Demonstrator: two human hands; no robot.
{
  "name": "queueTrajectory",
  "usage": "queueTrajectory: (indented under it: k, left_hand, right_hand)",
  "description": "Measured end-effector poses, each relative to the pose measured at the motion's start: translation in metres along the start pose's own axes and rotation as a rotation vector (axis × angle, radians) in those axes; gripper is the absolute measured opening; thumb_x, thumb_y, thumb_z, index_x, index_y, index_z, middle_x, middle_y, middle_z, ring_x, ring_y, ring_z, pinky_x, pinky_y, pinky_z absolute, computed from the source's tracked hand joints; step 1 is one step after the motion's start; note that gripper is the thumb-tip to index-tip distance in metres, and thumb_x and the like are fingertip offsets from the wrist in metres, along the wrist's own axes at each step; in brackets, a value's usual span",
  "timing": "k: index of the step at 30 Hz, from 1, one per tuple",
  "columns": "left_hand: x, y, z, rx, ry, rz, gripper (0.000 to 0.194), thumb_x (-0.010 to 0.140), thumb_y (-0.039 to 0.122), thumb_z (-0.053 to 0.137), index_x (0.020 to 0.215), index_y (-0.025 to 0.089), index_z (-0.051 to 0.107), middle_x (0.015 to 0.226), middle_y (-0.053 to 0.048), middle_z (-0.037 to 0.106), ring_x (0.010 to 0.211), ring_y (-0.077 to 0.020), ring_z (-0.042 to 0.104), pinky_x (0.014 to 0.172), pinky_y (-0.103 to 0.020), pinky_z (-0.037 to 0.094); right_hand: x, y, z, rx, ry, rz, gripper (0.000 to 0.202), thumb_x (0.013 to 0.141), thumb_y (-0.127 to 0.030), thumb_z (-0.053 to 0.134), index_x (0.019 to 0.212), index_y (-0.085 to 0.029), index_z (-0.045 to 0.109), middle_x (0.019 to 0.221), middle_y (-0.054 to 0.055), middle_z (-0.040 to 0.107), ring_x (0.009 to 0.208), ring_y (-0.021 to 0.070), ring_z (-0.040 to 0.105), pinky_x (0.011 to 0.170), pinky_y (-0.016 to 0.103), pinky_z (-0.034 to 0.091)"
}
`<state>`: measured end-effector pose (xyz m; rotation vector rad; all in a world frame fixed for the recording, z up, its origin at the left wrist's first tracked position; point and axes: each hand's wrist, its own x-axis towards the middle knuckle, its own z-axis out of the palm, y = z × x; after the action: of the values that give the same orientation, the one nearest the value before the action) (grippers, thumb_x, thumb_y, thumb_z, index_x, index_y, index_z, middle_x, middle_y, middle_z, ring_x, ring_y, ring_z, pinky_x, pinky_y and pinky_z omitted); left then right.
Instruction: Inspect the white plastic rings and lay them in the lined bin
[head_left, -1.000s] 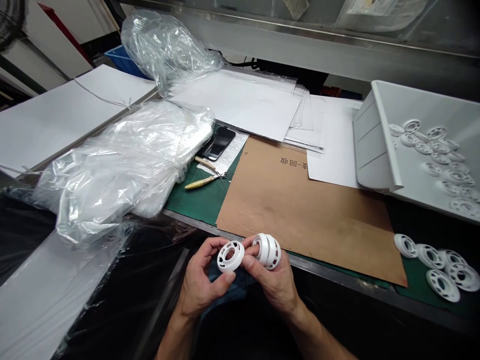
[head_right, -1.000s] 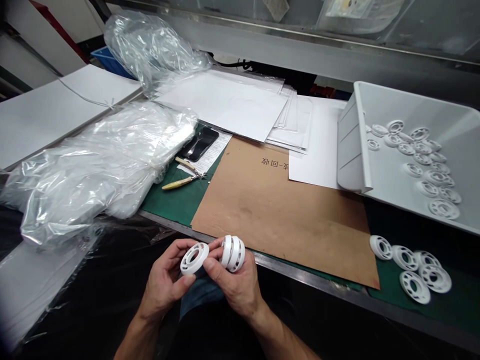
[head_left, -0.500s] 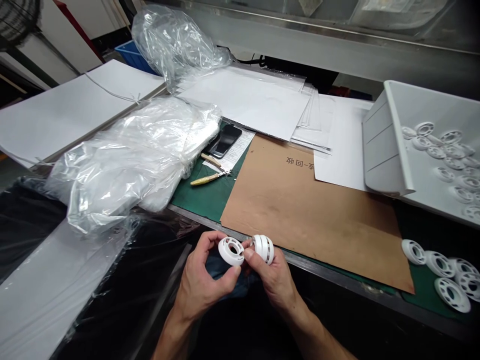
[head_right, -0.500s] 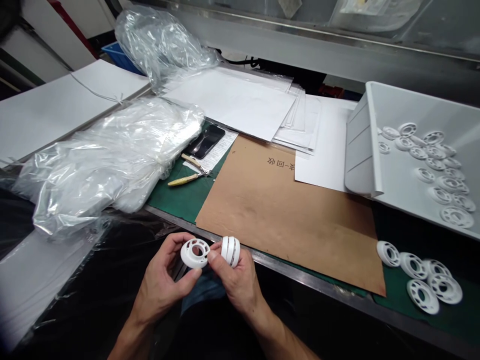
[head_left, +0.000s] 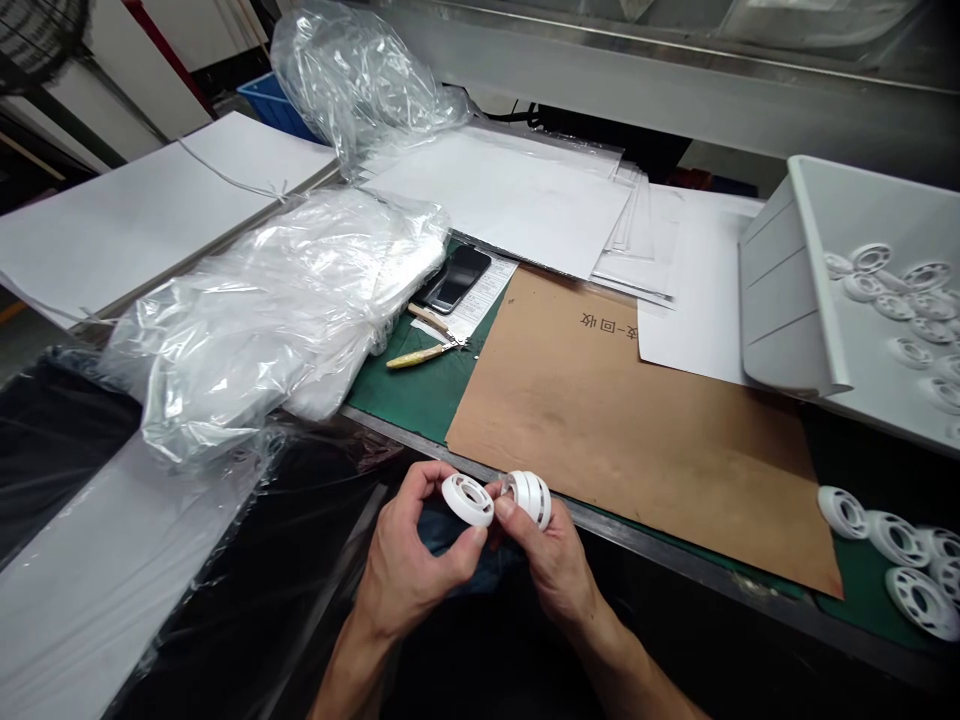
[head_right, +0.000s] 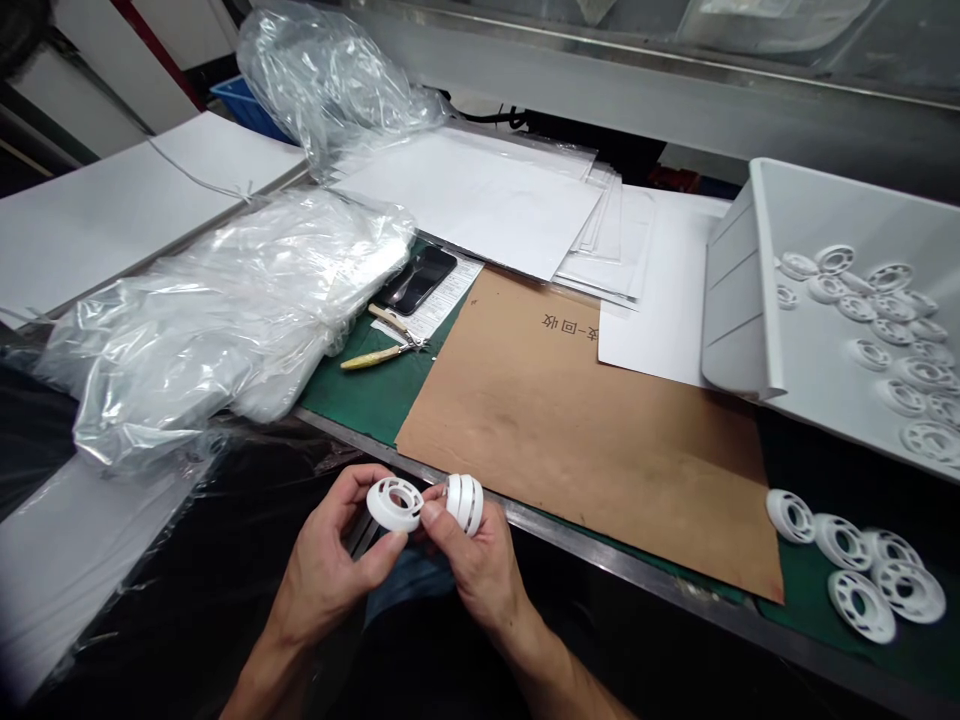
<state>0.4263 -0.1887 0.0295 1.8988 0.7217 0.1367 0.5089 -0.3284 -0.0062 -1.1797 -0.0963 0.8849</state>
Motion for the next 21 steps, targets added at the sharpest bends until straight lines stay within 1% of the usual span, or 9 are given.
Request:
queueTrajectory:
  k: [4,7,11,15,18,21]
  left_hand:
    - [0.000,-0.007,-0.001,-0.030,-0.012,-0.023,0.036,0.077,0.040,0.068,0.106,0.021,0.060,0.093,-0.004,0.073,0.086,-0.0245,0.071,0.080,-0.035,0.055]
    - [0.001,-0.011,0.000,-0.092,-0.042,-0.050,0.035,0.079,0.040,0.069,0.106,0.021,0.059,0.093,-0.003,0.073,0.086,-0.0233,0.071,0.080,-0.033,0.055]
    - [0.003,-0.014,0.002,-0.170,-0.067,-0.093,0.029,0.081,0.038,0.067,0.104,0.020,0.060,0.093,-0.003,0.072,0.086,-0.0222,0.070,0.079,-0.031,0.054]
    - [0.004,-0.016,0.001,-0.211,-0.107,-0.095,0.026,0.084,0.039,0.064,0.102,0.020,0.061,0.093,-0.002,0.071,0.087,-0.0220,0.068,0.077,-0.030,0.053]
    - [0.004,-0.018,0.000,-0.265,-0.163,-0.083,0.031,0.083,0.039,0.066,0.106,0.020,0.060,0.094,-0.003,0.069,0.091,-0.0232,0.068,0.079,-0.030,0.052]
    - [0.002,-0.019,0.001,-0.311,-0.214,-0.062,0.038,0.080,0.036,0.070,0.112,0.021,0.057,0.093,-0.002,0.067,0.093,-0.0237,0.069,0.079,-0.030,0.052]
  right_hand:
    - [0.000,0.001,-0.001,0.027,0.003,-0.002,0.035,0.089,-0.054,0.079,0.095,-0.019,0.078,0.077,0.001,0.072,0.068,0.0128,0.063,0.066,0.023,0.052]
    - [-0.001,0.002,-0.002,0.053,0.003,0.007,0.034,0.089,-0.053,0.080,0.097,-0.020,0.079,0.078,0.000,0.074,0.070,0.0129,0.065,0.069,0.023,0.053]
    - [-0.002,0.004,-0.003,0.071,0.003,0.012,0.032,0.089,-0.052,0.081,0.099,-0.021,0.080,0.080,0.001,0.075,0.072,0.0131,0.067,0.070,0.023,0.054]
    - [-0.002,0.005,-0.003,0.074,0.007,-0.003,0.031,0.089,-0.051,0.081,0.099,-0.021,0.080,0.081,0.001,0.075,0.073,0.0139,0.068,0.069,0.023,0.054]
    - [-0.002,0.004,-0.005,0.064,0.004,-0.049,0.028,0.091,-0.049,0.079,0.095,-0.021,0.080,0.085,0.002,0.074,0.073,0.0136,0.066,0.070,0.024,0.052]
    - [-0.002,0.004,-0.007,0.035,-0.008,-0.110,0.027,0.094,-0.047,0.076,0.086,-0.021,0.080,0.096,0.003,0.072,0.076,0.0136,0.062,0.073,0.026,0.051]
